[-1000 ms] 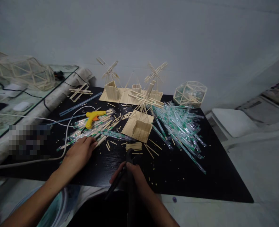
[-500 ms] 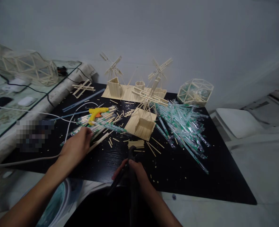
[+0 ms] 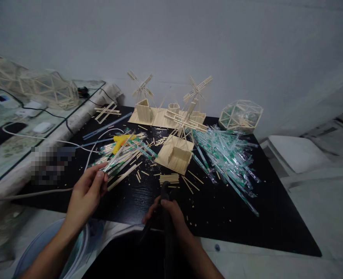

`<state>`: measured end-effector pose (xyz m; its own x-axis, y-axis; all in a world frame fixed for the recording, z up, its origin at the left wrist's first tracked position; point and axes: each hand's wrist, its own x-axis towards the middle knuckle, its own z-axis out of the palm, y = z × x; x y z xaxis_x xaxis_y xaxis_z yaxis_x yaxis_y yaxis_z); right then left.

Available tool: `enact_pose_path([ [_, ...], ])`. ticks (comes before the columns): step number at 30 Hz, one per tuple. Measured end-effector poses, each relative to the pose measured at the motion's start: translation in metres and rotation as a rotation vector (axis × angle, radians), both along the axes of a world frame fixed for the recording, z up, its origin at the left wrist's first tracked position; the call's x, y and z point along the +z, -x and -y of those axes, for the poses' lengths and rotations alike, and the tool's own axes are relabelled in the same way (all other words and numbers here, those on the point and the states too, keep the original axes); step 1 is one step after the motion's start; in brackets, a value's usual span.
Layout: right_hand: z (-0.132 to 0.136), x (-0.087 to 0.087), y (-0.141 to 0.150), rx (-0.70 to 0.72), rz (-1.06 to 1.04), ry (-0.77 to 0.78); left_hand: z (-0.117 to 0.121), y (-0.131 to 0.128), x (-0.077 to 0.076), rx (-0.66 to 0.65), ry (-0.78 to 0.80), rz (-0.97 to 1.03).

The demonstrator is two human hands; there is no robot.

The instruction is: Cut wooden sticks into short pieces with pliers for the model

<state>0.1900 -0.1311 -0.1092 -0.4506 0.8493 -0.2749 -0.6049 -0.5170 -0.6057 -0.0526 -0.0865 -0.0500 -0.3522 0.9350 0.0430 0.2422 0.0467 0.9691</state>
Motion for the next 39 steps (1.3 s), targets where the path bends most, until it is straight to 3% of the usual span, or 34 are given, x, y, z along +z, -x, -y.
enact_pose_path([
  [2,0.001,0.004,0.002,-0.01,-0.003,0.025,0.003,-0.007,-0.005,-0.049,0.032,0.24],
  [5,0.002,0.014,0.006,-0.055,0.083,0.051,0.01,-0.015,-0.015,-0.101,0.068,0.442],
  [8,0.002,0.028,0.008,-0.119,0.251,0.041,0.019,-0.021,-0.022,-0.135,0.087,0.534],
  [13,-0.005,0.045,0.009,-0.146,0.377,-0.056,0.033,-0.032,-0.027,-0.315,0.135,0.55],
  [22,-0.01,0.052,0.009,-0.277,0.293,-0.148,0.051,-0.054,-0.018,-0.553,0.194,0.299],
  [28,-0.011,0.054,-0.002,-0.249,0.197,-0.304,0.049,-0.055,-0.019,-0.616,0.215,0.113],
  [32,-0.011,0.064,-0.006,-0.253,0.204,-0.346,0.049,-0.055,-0.015,-0.722,0.191,-0.053],
  [36,-0.011,0.076,-0.017,-0.312,0.248,-0.338,0.05,-0.059,-0.018,-0.809,0.03,-0.338],
  [39,-0.011,0.082,-0.031,-0.41,0.271,-0.323,0.047,-0.061,-0.03,-0.728,-0.024,-0.652],
])
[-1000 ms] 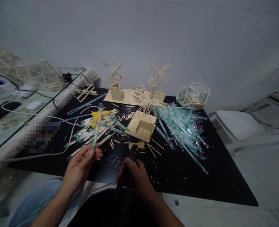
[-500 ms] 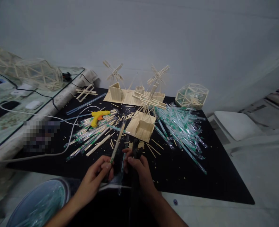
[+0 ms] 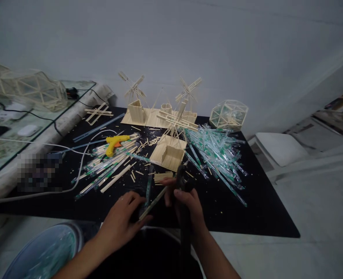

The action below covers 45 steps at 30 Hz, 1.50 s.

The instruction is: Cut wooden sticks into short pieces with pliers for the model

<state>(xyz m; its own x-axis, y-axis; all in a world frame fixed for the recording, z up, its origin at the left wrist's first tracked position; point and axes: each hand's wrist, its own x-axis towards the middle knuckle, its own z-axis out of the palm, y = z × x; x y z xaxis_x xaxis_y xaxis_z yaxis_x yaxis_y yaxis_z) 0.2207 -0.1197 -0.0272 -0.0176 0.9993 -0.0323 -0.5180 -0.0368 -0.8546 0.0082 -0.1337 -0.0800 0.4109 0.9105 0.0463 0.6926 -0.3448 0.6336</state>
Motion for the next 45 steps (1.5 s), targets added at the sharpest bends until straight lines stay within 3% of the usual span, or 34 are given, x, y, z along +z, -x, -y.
enact_pose_path([
  [2,0.001,0.002,-0.01,-0.042,0.0,0.019,-0.004,-0.001,-0.008,0.04,-0.03,-0.116],
  [5,0.003,0.002,-0.021,-0.071,-0.003,0.047,-0.01,-0.001,-0.012,0.018,0.031,-0.122],
  [9,0.006,-0.006,-0.03,-0.092,-0.001,0.079,-0.018,0.001,-0.004,-0.003,0.207,0.029],
  [11,0.007,-0.011,-0.033,-0.101,0.006,0.071,-0.021,0.005,0.003,-0.011,0.21,0.097],
  [17,0.01,-0.011,-0.037,-0.12,0.024,0.121,-0.033,0.026,0.026,0.067,-0.084,0.219],
  [21,0.012,-0.008,-0.033,-0.087,-0.001,0.123,-0.051,0.029,0.029,0.284,-0.186,0.192],
  [24,0.01,-0.009,-0.03,-0.058,-0.014,0.109,-0.067,0.021,0.025,0.372,-0.131,0.191],
  [28,0.008,-0.014,-0.027,-0.031,0.017,0.045,-0.078,0.004,0.024,0.271,0.077,0.319],
  [31,0.007,-0.017,-0.024,-0.021,0.056,0.01,-0.067,-0.006,0.027,0.193,0.17,0.432],
  [37,0.009,-0.005,-0.013,-0.045,0.194,-0.027,-0.017,-0.018,0.028,0.026,0.338,0.507],
  [41,0.009,0.004,-0.008,-0.055,0.236,-0.093,0.001,-0.024,0.016,-0.036,0.425,0.618],
  [45,0.008,0.003,-0.006,-0.089,0.214,-0.13,0.005,-0.035,-0.006,-0.075,0.6,0.947],
])
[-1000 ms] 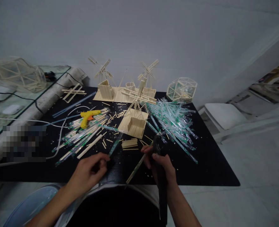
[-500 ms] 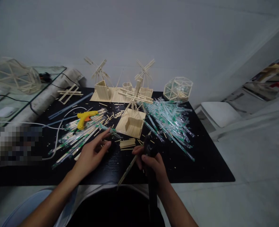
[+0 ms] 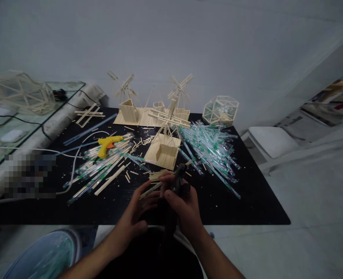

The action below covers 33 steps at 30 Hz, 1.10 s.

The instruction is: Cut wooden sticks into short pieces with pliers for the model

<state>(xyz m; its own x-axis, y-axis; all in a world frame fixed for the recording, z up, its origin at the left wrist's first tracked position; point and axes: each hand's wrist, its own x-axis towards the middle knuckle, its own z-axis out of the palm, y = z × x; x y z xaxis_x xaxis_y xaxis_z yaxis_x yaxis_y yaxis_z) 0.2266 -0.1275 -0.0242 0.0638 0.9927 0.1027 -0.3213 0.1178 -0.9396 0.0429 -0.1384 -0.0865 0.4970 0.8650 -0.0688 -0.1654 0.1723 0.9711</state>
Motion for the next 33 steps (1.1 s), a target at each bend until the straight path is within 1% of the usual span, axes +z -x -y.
enact_pose_path([
  [1,0.0,-0.001,0.001,-0.018,-0.008,-0.014,0.001,-0.003,-0.005,0.011,0.031,0.059],
  [3,0.0,-0.002,0.003,-0.058,-0.019,-0.026,0.003,-0.01,-0.012,0.021,0.054,0.091],
  [5,0.0,-0.003,0.006,-0.076,-0.019,-0.01,0.006,-0.013,-0.012,-0.016,0.038,0.064],
  [7,0.001,-0.002,0.009,-0.071,-0.001,0.012,0.007,-0.012,-0.005,-0.074,-0.011,0.021],
  [10,0.003,-0.002,0.013,-0.036,0.04,0.02,0.006,-0.008,0.011,-0.128,-0.116,-0.105],
  [13,0.005,-0.003,0.019,-0.003,0.057,0.044,0.006,-0.009,0.024,-0.106,-0.172,-0.21],
  [16,0.005,-0.004,0.022,0.012,0.078,0.061,0.007,-0.015,0.027,-0.062,-0.175,-0.206],
  [18,0.003,-0.003,0.017,0.004,0.116,0.029,0.008,-0.016,0.026,-0.049,-0.162,-0.224],
  [20,0.0,0.001,0.005,-0.081,0.188,-0.034,0.009,-0.011,0.023,-0.035,-0.148,-0.276],
  [21,-0.003,0.004,-0.003,-0.171,0.242,-0.072,0.009,-0.007,0.022,-0.03,-0.141,-0.309],
  [22,-0.005,0.008,-0.012,-0.27,0.284,-0.075,0.01,-0.002,0.022,-0.021,-0.146,-0.344],
  [23,-0.007,0.012,-0.021,-0.34,0.292,-0.081,0.01,0.004,0.022,-0.013,-0.153,-0.379],
  [24,-0.009,0.015,-0.029,-0.381,0.303,-0.074,0.01,0.009,0.023,-0.003,-0.157,-0.415],
  [26,-0.012,0.021,-0.039,-0.499,0.395,-0.08,0.008,0.018,0.023,0.02,-0.142,-0.458],
  [27,-0.012,0.022,-0.041,-0.516,0.438,-0.089,0.007,0.023,0.023,0.034,-0.126,-0.464],
  [29,-0.01,0.019,-0.038,-0.481,0.461,-0.121,0.002,0.03,0.023,0.082,-0.091,-0.46],
  [33,-0.005,0.003,-0.017,-0.297,0.302,-0.176,-0.013,0.044,0.023,0.274,-0.074,-0.475],
])
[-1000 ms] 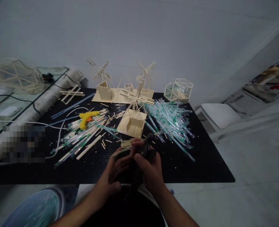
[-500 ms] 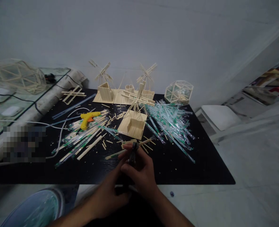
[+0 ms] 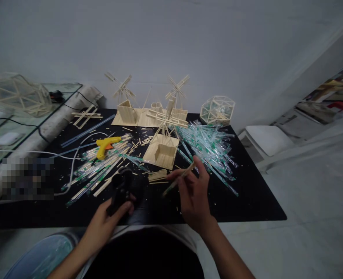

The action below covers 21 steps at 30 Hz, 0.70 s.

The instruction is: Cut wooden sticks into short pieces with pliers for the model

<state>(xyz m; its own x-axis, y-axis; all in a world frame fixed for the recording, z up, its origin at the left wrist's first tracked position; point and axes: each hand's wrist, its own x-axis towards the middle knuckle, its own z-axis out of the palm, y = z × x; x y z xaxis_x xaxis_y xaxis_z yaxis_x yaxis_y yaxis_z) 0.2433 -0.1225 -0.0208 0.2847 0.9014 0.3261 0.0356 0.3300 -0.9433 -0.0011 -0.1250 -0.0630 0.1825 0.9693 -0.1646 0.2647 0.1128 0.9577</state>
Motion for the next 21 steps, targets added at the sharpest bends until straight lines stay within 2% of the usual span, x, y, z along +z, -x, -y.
enact_pose_path([
  [3,0.001,-0.007,0.013,0.115,-0.003,-0.049,-0.009,0.007,0.003,0.094,-0.042,-0.029],
  [6,-0.001,-0.008,0.016,0.175,-0.002,-0.065,-0.013,0.009,0.004,0.126,-0.07,-0.049],
  [13,-0.003,-0.01,0.007,0.323,-0.102,0.111,-0.014,0.006,-0.001,0.053,-0.122,-0.143],
  [17,0.0,-0.007,0.006,0.306,-0.13,0.103,-0.019,0.006,-0.007,0.026,-0.163,-0.136],
  [21,0.002,-0.002,0.009,0.269,-0.143,0.076,-0.02,0.011,-0.02,0.044,-0.238,-0.088],
])
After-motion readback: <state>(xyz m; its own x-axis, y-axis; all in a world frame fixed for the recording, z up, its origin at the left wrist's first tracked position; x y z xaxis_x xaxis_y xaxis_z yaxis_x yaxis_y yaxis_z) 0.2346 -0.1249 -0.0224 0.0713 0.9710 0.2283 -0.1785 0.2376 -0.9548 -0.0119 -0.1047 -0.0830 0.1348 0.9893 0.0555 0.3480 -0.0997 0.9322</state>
